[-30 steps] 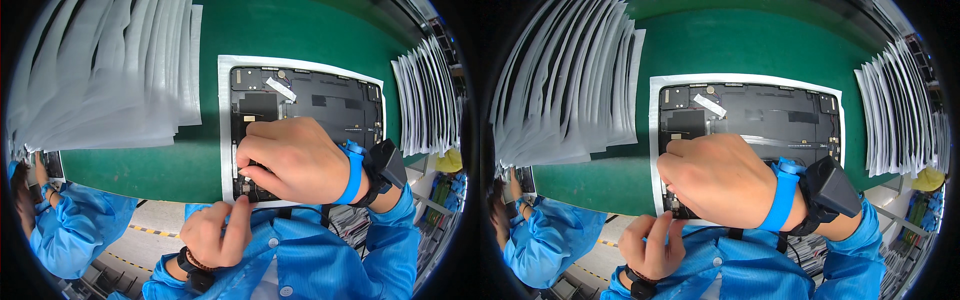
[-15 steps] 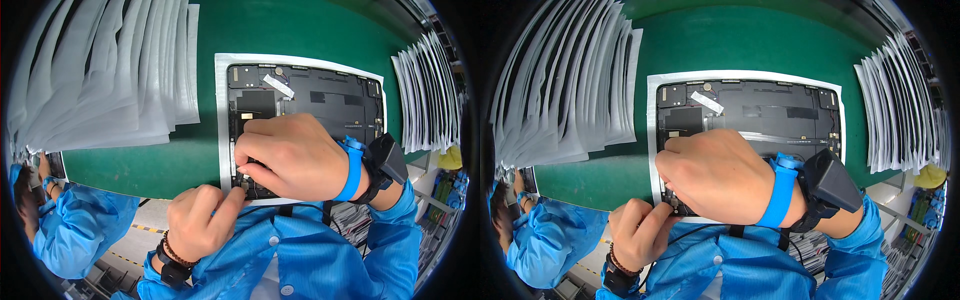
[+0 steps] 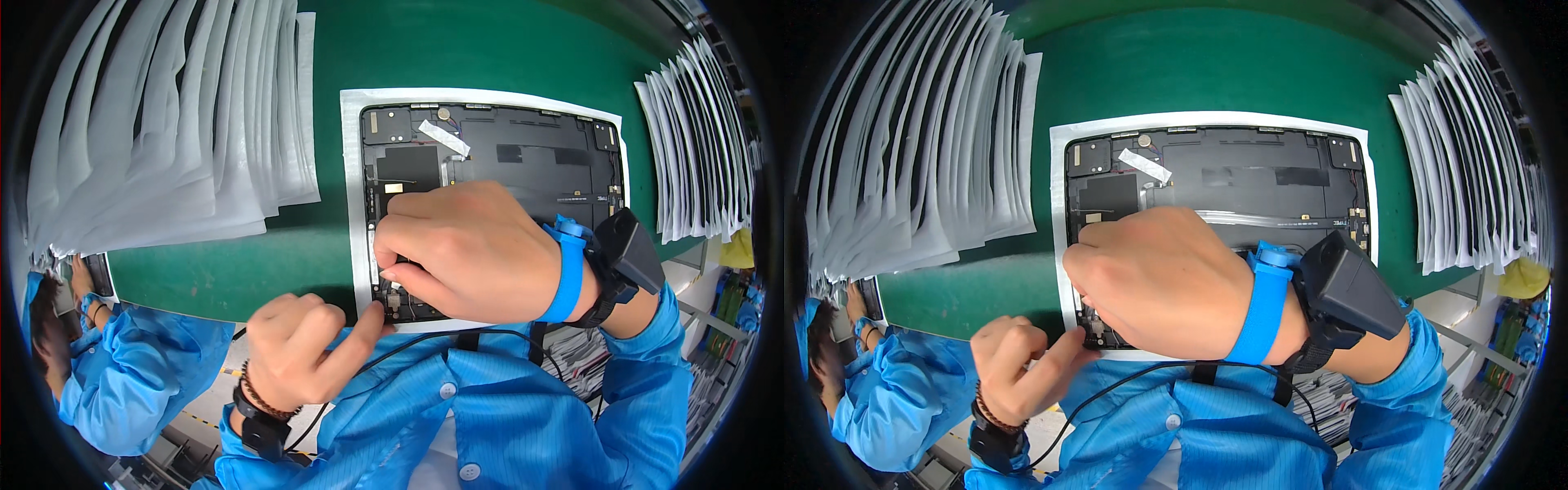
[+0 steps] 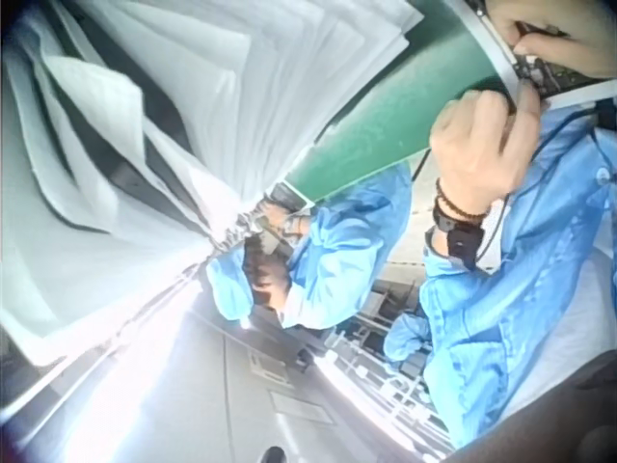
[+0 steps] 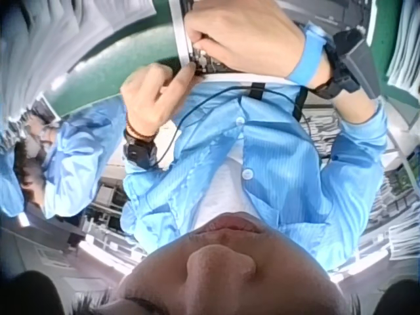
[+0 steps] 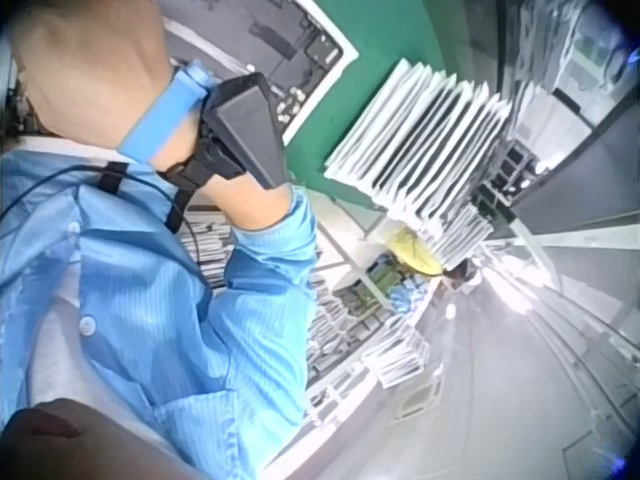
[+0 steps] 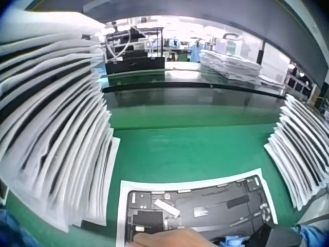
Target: Assembling components into electronic device frames and placing them into protective foam sleeves on an assembly line.
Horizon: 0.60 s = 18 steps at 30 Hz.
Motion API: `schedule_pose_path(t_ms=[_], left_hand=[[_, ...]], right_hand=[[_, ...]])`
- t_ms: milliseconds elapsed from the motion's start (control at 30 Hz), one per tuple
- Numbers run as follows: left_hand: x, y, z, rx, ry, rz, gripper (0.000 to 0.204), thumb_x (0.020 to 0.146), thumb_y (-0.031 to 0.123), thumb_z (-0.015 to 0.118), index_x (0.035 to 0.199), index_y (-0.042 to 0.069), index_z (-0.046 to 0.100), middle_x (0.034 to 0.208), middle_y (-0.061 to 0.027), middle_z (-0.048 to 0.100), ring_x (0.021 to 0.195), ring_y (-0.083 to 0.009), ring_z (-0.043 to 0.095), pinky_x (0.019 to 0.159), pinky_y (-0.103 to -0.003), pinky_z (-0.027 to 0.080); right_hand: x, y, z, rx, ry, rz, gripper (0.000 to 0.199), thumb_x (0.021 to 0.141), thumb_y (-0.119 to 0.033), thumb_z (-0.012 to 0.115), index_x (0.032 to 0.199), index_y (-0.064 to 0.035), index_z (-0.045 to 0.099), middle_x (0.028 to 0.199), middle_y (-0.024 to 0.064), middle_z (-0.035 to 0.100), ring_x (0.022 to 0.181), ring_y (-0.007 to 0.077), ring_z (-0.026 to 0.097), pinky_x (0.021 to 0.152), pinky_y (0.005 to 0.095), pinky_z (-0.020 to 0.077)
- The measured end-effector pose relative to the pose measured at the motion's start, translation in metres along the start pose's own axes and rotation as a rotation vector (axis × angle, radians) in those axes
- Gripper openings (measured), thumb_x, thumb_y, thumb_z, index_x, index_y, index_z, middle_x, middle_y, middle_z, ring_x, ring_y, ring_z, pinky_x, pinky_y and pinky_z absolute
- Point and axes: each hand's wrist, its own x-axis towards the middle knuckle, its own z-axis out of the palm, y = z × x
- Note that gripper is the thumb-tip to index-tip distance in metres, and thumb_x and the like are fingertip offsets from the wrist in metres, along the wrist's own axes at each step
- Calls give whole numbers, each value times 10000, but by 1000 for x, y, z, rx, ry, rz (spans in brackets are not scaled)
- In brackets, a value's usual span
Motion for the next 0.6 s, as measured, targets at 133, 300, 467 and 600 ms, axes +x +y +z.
schedule_pose_path(t_ms=[133,300,467,600], left_hand=[[5,-10,-6,86,-26,104,253,715,169,767,959,103,772,687,11,325,530,-110,393,430,-266,304],[9,-10,-7,139,-92,161,305,639,120,716,937,98,779,684,6,315,549,-107,390,441,-257,302],[11,-11,-8,155,-95,182,293,634,103,709,919,90,778,681,4,312,548,-104,391,439,-255,300],[14,-11,-10,174,-106,217,232,647,71,728,877,75,768,674,1,321,541,-104,404,433,-261,301]], right_hand=[[0,-1,0,2,-11,7,125,771,-89,667,740,-8,577,750,142,630,692,376,645,562,458,495],[1,-1,0,-8,-4,10,117,781,-88,656,741,-7,582,754,143,634,692,374,646,565,455,497],[1,0,1,-2,-5,12,109,796,-95,649,747,-15,593,755,137,640,694,371,649,567,448,500],[1,-1,1,-3,4,19,107,802,-105,654,758,-22,603,752,131,641,698,364,649,573,446,501]])
